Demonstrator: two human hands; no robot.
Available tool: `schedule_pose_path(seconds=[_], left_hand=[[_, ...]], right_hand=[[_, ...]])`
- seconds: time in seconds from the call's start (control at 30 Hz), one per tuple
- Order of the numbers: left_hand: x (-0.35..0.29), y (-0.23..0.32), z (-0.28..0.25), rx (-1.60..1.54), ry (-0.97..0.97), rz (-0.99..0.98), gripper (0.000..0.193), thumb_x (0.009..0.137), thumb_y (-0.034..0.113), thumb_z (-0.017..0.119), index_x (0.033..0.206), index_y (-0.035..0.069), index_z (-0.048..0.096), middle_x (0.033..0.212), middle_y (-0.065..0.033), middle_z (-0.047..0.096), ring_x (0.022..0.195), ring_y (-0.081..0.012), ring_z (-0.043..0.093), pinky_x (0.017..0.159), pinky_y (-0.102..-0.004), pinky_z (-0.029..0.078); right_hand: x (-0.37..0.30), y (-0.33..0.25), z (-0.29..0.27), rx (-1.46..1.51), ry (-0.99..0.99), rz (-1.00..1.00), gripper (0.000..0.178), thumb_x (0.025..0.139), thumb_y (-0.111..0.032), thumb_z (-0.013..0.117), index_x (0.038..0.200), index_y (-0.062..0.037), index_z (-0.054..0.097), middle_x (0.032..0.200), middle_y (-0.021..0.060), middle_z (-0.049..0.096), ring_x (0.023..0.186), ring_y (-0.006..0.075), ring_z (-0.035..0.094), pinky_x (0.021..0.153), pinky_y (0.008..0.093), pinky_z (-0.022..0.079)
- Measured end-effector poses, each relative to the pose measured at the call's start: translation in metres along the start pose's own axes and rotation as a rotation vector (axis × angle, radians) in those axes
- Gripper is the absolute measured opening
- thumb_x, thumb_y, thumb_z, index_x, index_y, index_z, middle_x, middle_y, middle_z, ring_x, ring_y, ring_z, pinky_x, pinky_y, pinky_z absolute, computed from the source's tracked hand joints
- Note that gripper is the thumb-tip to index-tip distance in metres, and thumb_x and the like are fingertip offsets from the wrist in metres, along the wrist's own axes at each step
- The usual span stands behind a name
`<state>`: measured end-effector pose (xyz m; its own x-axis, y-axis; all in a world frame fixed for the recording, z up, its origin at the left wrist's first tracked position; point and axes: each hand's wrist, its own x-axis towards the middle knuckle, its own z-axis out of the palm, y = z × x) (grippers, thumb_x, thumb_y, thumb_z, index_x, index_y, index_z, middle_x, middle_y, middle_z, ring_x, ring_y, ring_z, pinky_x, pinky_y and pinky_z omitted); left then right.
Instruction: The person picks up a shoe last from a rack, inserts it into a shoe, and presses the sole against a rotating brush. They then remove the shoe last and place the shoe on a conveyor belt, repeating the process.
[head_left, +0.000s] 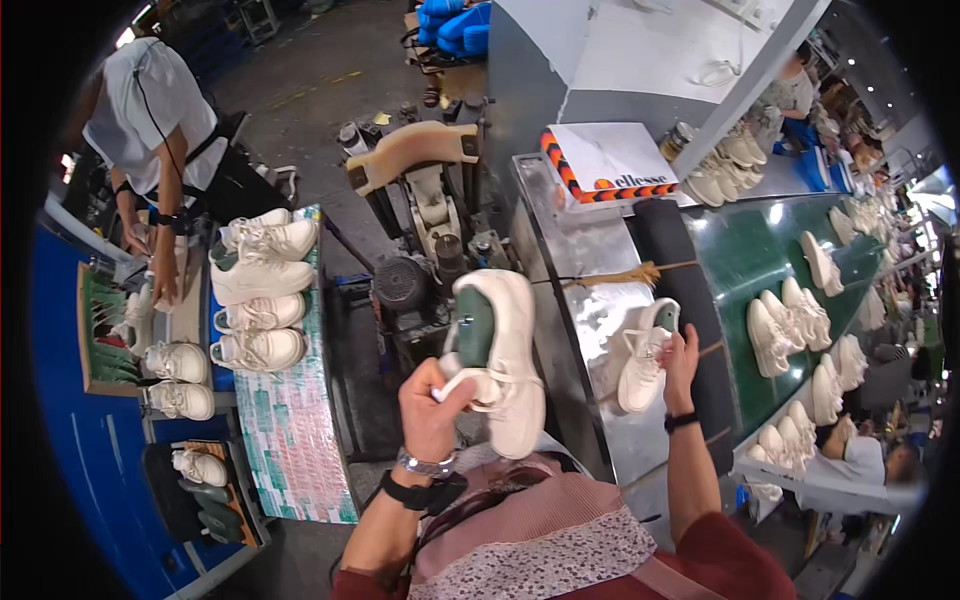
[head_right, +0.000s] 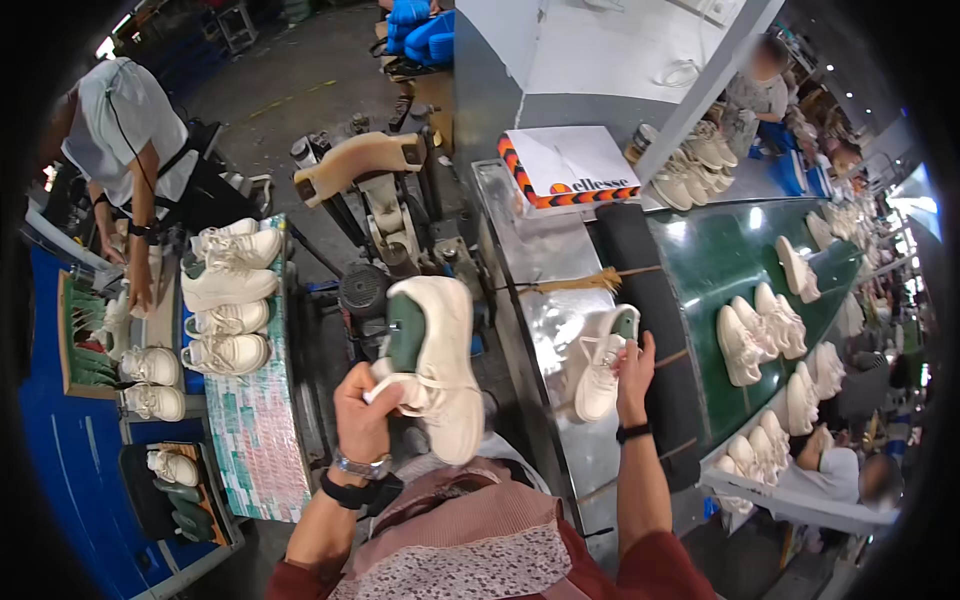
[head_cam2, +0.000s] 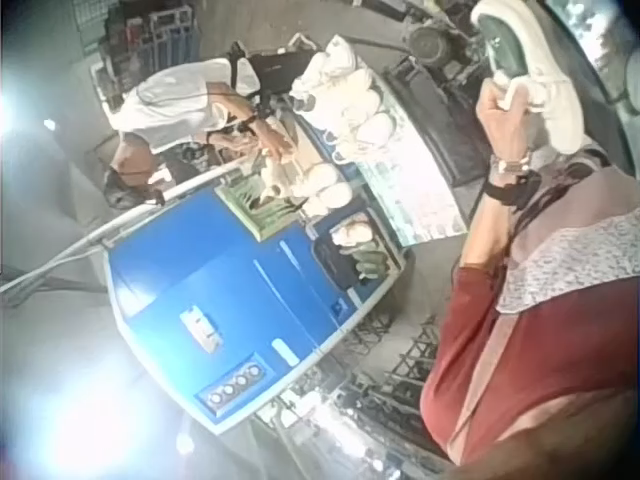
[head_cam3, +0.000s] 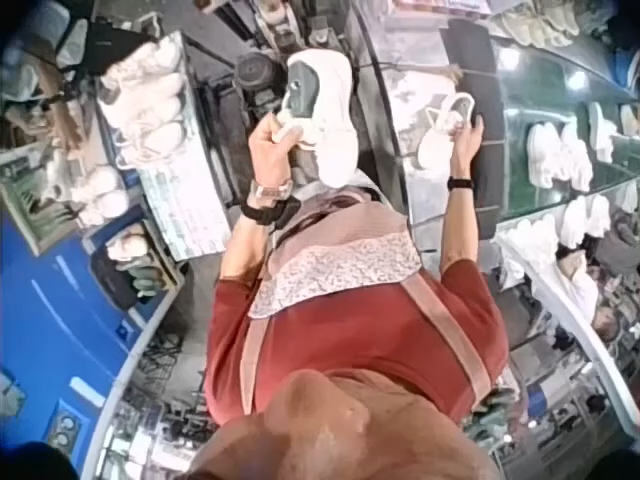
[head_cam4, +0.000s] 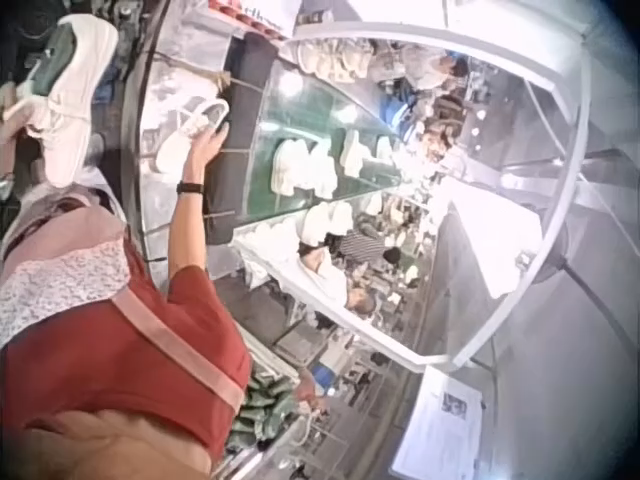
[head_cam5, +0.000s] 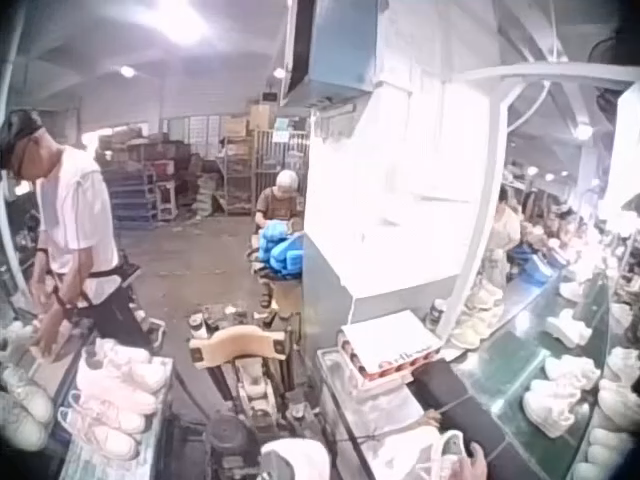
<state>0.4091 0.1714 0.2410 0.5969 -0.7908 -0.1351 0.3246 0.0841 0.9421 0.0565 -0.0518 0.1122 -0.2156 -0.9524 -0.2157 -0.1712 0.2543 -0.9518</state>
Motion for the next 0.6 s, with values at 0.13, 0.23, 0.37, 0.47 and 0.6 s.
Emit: schedule_pose_path(seconds=[0.13, 0.23, 0.37, 0.47, 0.6], left_hand=[[0.019, 0.0, 0.032, -0.305, -0.088, -0.147, 0.033, 0.087, 0.007, 0.071, 0.072, 0.013, 0.042, 0.069, 0.0011, 0.057, 0.062, -0.0071, 0.057, 0.052, -0.0232, 0.044], [0.04, -0.012, 0.04, -0.506, -0.006, -0.298, 0.028, 0.09, 0.008, 0.066, 0.074, 0.014, 0.043, 0.071, -0.0009, 0.06, 0.061, -0.01, 0.06, 0.051, -0.024, 0.046], [0.084, -0.032, 0.023, -0.507, -0.018, -0.305, 0.009, 0.1, 0.016, 0.057, 0.094, 0.008, 0.054, 0.083, -0.0025, 0.064, 0.07, -0.0116, 0.063, 0.055, -0.0262, 0.048], [0.13, -0.062, 0.003, -0.55, -0.113, -0.328, 0.024, 0.105, 0.023, 0.047, 0.117, 0.006, 0.058, 0.1, -0.0029, 0.067, 0.083, -0.0129, 0.064, 0.066, -0.0287, 0.05], [0.155, -0.107, -0.015, -0.816, -0.114, -0.389, 0.032, 0.104, 0.024, 0.046, 0.128, 0.006, 0.057, 0.119, -0.0056, 0.068, 0.106, -0.0188, 0.066, 0.089, -0.0357, 0.055]], right_hand=[[-0.081, -0.057, 0.082, 0.551, -0.669, 0.19, 0.068, 0.101, -0.046, 0.05, 0.154, -0.0091, 0.03, 0.141, 0.0122, 0.052, 0.129, 0.0229, 0.051, 0.106, 0.04, 0.041], [-0.103, -0.089, 0.143, 0.602, -0.912, 0.464, 0.075, 0.098, -0.036, 0.057, 0.157, -0.0029, 0.022, 0.152, 0.0138, 0.042, 0.138, 0.0278, 0.045, 0.115, 0.0384, 0.036], [-0.094, -0.133, 0.193, 0.604, -0.903, 0.018, 0.08, 0.09, -0.021, 0.065, 0.156, 0.0002, 0.025, 0.15, 0.0186, 0.045, 0.134, 0.0278, 0.05, 0.112, 0.038, 0.039], [-0.08, -0.157, 0.229, 0.159, -0.757, -0.42, 0.084, 0.087, -0.023, 0.067, 0.156, -0.0005, 0.024, 0.146, 0.0234, 0.048, 0.13, 0.031, 0.053, 0.109, 0.0403, 0.042], [-0.084, -0.178, 0.269, -0.494, -0.594, -0.769, 0.094, 0.081, -0.035, 0.071, 0.157, -0.0066, 0.024, 0.127, 0.0289, 0.054, 0.113, 0.0412, 0.061, 0.098, 0.0453, 0.048]])
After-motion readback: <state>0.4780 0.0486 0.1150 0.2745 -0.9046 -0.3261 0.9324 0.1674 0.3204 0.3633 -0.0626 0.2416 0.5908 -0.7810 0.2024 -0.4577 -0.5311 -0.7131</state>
